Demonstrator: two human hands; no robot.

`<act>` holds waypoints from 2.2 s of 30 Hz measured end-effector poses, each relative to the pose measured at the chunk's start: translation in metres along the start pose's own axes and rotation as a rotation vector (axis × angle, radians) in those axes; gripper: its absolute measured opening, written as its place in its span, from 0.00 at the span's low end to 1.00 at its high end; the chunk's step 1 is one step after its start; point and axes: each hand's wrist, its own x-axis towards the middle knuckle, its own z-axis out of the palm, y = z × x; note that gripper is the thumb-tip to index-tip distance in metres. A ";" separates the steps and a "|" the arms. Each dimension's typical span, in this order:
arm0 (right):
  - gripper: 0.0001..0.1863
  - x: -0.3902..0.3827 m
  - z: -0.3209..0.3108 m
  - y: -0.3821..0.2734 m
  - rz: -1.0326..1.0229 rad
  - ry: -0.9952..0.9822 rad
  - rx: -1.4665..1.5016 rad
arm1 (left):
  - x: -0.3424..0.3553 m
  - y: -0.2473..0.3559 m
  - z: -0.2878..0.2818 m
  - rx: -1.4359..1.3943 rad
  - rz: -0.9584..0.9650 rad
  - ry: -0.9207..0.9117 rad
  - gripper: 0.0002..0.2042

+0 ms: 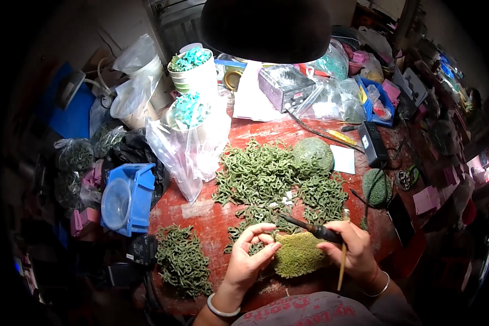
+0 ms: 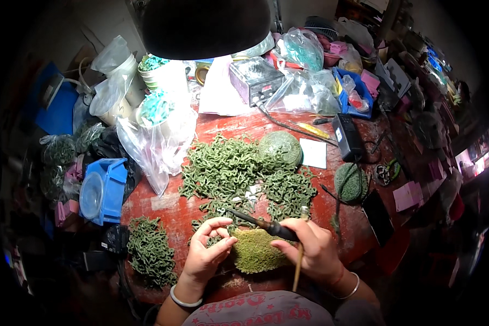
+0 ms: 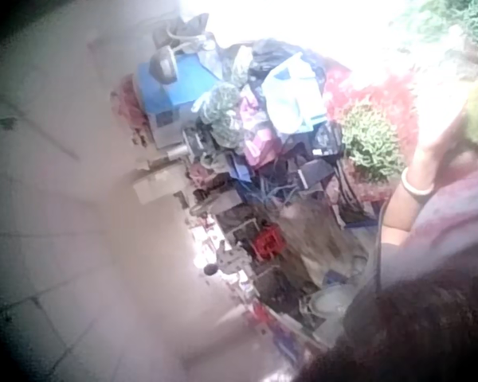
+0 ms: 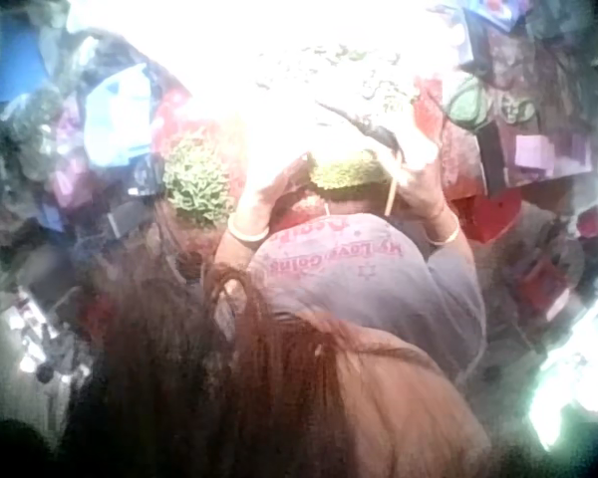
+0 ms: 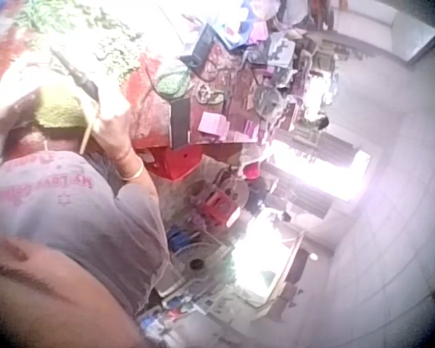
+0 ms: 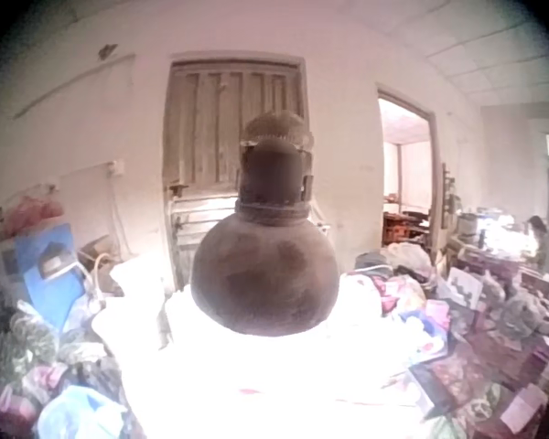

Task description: The person uses a soldering iron to fuse small green plant-like pieces onto a green foam block, handling the pieces by hand and pressing the tool into them.

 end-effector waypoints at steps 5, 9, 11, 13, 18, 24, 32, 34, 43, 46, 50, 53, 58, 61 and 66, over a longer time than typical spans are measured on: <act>0.10 -0.022 -0.026 0.005 0.052 -0.061 -0.111 | -0.001 -0.002 0.003 0.054 0.057 0.024 0.17; 0.12 -0.028 -0.029 0.011 0.062 -0.198 -0.299 | 0.001 -0.005 0.003 0.098 0.094 0.031 0.16; 0.13 -0.028 -0.021 0.013 0.044 -0.056 -0.115 | 0.004 -0.010 -0.001 0.126 0.170 0.002 0.15; 0.13 -0.028 -0.013 0.010 0.036 -0.015 -0.052 | 0.004 -0.013 -0.002 0.145 0.168 0.007 0.15; 0.13 -0.031 0.008 0.014 -0.034 0.009 -0.019 | 0.004 -0.014 -0.003 0.183 0.184 0.009 0.14; 0.14 -0.030 0.012 0.017 -0.072 0.017 -0.068 | 0.005 -0.015 -0.002 0.188 0.191 0.009 0.14; 0.14 -0.030 0.014 0.018 -0.089 0.022 -0.097 | 0.005 -0.013 0.000 0.222 0.205 0.010 0.14; 0.14 -0.030 0.013 0.018 -0.084 0.004 -0.112 | 0.005 -0.014 0.000 0.225 0.208 0.012 0.14; 0.14 -0.030 0.012 0.017 -0.053 0.057 -0.005 | 0.006 -0.014 -0.001 0.243 0.213 0.004 0.14; 0.13 -0.024 0.004 0.015 0.050 0.088 0.043 | 0.006 -0.015 -0.002 0.244 0.215 0.005 0.14; 0.12 -0.003 0.012 0.022 0.148 0.094 0.061 | 0.002 -0.012 -0.002 0.162 0.174 0.027 0.15; 0.15 0.009 0.028 0.039 0.123 0.116 0.085 | 0.000 -0.005 -0.002 -0.011 0.097 -0.013 0.16; 0.20 0.027 0.033 0.043 0.081 0.011 -0.049 | -0.002 0.001 -0.001 0.005 0.051 -0.029 0.15; 0.20 0.033 0.027 0.039 0.129 -0.073 -0.100 | -0.002 0.002 0.005 -0.019 0.058 -0.022 0.13; 0.17 0.031 0.033 0.043 0.094 -0.032 -0.083 | 0.002 -0.010 -0.007 -0.140 0.113 -0.090 0.10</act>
